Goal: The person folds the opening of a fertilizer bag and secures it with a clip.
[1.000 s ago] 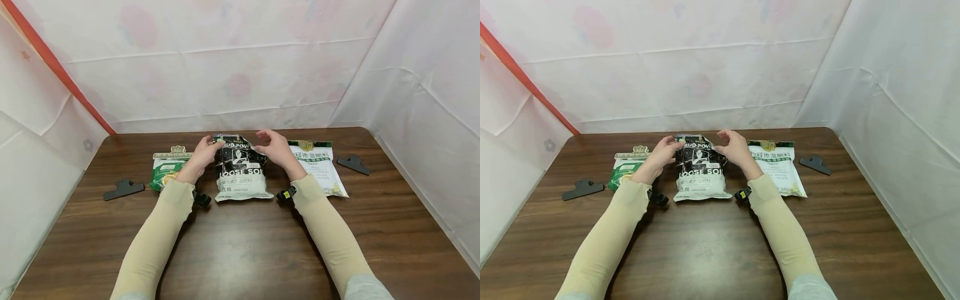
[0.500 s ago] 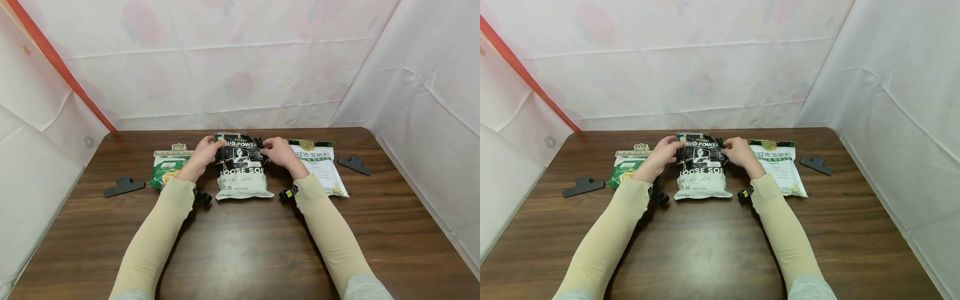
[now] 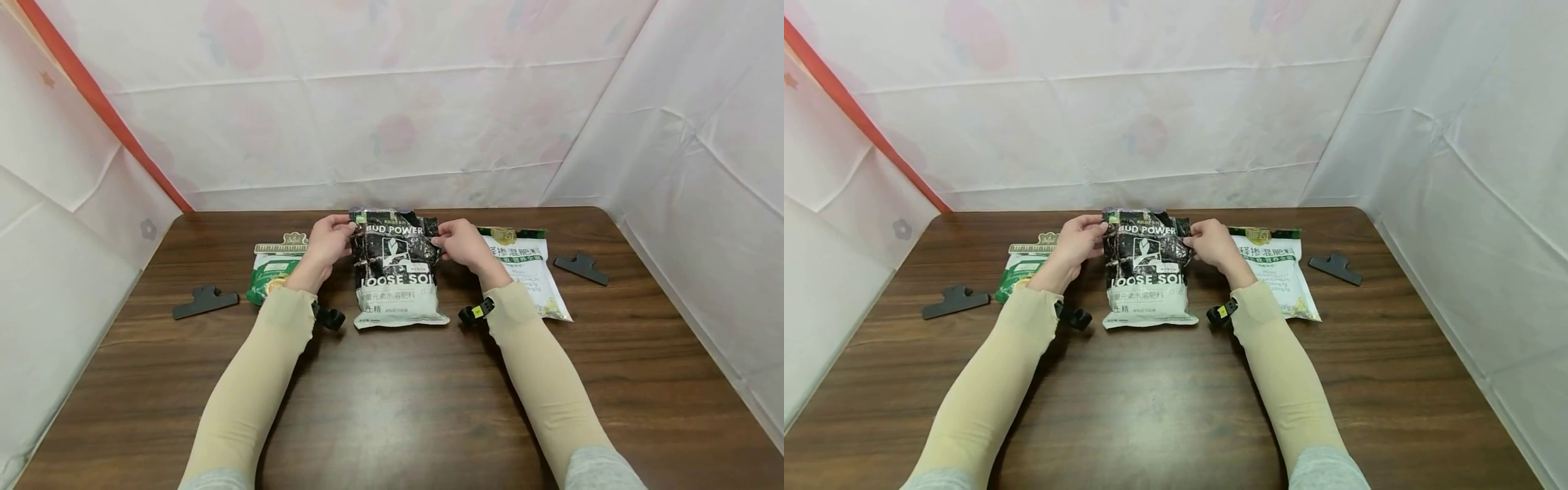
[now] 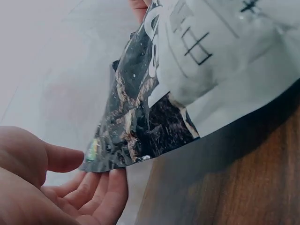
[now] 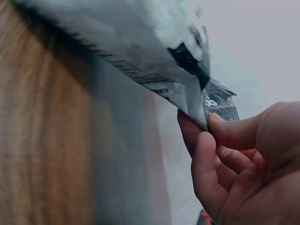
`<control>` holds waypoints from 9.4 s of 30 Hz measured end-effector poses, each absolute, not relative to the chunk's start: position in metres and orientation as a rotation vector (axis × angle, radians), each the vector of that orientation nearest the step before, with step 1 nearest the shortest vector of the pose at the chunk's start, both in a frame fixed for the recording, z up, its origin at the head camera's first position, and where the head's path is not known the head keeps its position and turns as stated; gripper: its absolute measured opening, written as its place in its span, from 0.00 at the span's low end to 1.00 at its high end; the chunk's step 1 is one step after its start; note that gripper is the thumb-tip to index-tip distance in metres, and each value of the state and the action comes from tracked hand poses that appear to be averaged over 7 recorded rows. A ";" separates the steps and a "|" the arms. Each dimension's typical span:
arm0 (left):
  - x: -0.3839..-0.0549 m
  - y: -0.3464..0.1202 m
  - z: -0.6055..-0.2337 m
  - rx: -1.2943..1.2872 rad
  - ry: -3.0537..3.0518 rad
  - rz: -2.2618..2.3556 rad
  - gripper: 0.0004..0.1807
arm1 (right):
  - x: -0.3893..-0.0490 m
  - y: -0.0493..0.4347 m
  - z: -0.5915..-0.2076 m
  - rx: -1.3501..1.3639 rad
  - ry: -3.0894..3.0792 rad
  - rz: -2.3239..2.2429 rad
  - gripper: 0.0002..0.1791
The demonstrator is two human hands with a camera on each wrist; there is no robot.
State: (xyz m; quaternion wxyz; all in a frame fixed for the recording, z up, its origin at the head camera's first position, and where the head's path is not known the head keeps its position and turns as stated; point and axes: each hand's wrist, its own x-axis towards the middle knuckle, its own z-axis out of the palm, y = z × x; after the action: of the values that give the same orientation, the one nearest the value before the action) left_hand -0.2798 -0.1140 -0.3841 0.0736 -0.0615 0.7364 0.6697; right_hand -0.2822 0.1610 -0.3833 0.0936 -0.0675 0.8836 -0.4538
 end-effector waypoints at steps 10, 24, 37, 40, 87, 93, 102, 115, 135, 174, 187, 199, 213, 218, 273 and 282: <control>-0.278 -0.117 -0.371 -0.211 2.273 2.030 0.25 | -0.273 0.164 -0.360 -0.215 2.523 -1.379 0.25; -0.274 -0.136 -0.356 -0.132 2.370 1.996 0.15 | -0.269 0.157 -0.347 -0.318 2.607 -1.359 0.24; -0.275 -0.133 -0.344 0.086 2.420 2.183 0.09 | -0.263 0.164 -0.333 -0.399 2.713 -1.383 0.23; -0.274 -0.132 -0.341 0.115 2.444 2.187 0.09 | -0.261 0.166 -0.330 -0.418 2.744 -1.364 0.25; -0.256 -0.141 -0.318 0.462 2.283 2.292 0.04 | -0.258 0.186 -0.295 -0.671 2.551 -1.170 0.22; -0.255 -0.140 -0.309 0.531 2.334 2.181 0.08 | -0.257 0.192 -0.291 -0.764 2.496 -1.079 0.25; -0.260 -0.128 -0.282 0.640 2.723 1.680 0.17 | -0.264 0.180 -0.287 -0.732 2.656 -1.029 0.19; -0.269 -0.092 -0.252 0.929 3.014 1.012 0.16 | -0.278 0.135 -0.273 -0.932 2.810 -1.106 0.15; -0.268 -0.078 -0.249 0.922 3.106 0.858 0.08 | -0.280 0.125 -0.288 -0.920 2.814 -1.409 0.09; -0.259 -0.140 -0.259 0.725 2.960 1.096 0.19 | -0.260 0.172 -0.335 -0.777 2.946 -1.181 0.07; -0.226 -0.271 -0.289 0.364 3.059 0.687 0.26 | -0.257 0.170 -0.338 -0.802 2.948 -1.231 0.05; -0.198 -0.361 -0.334 0.168 2.881 0.467 0.26 | -0.255 0.166 -0.336 -0.789 2.935 -1.207 0.05; -0.189 -0.384 -0.362 0.176 2.797 0.455 0.25 | -0.253 0.167 -0.335 -0.760 2.910 -1.207 0.06; -0.188 -0.386 -0.364 0.196 2.815 0.468 0.18 | -0.252 0.166 -0.335 -0.760 2.895 -1.221 0.06; -0.236 -0.130 -0.212 0.939 3.084 1.196 0.07 | -0.251 0.167 -0.340 -0.729 2.915 -1.261 0.05; -0.247 -0.099 -0.211 1.177 2.984 1.092 0.07 | -0.248 0.166 -0.342 -0.747 2.907 -1.264 0.05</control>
State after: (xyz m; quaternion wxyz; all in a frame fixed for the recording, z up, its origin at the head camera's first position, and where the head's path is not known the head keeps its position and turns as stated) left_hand -0.2468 -0.0991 -0.2111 -0.1233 0.3447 0.8739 0.3197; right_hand -0.2484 0.1655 -0.3422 -0.0577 -0.2288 0.8912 -0.3875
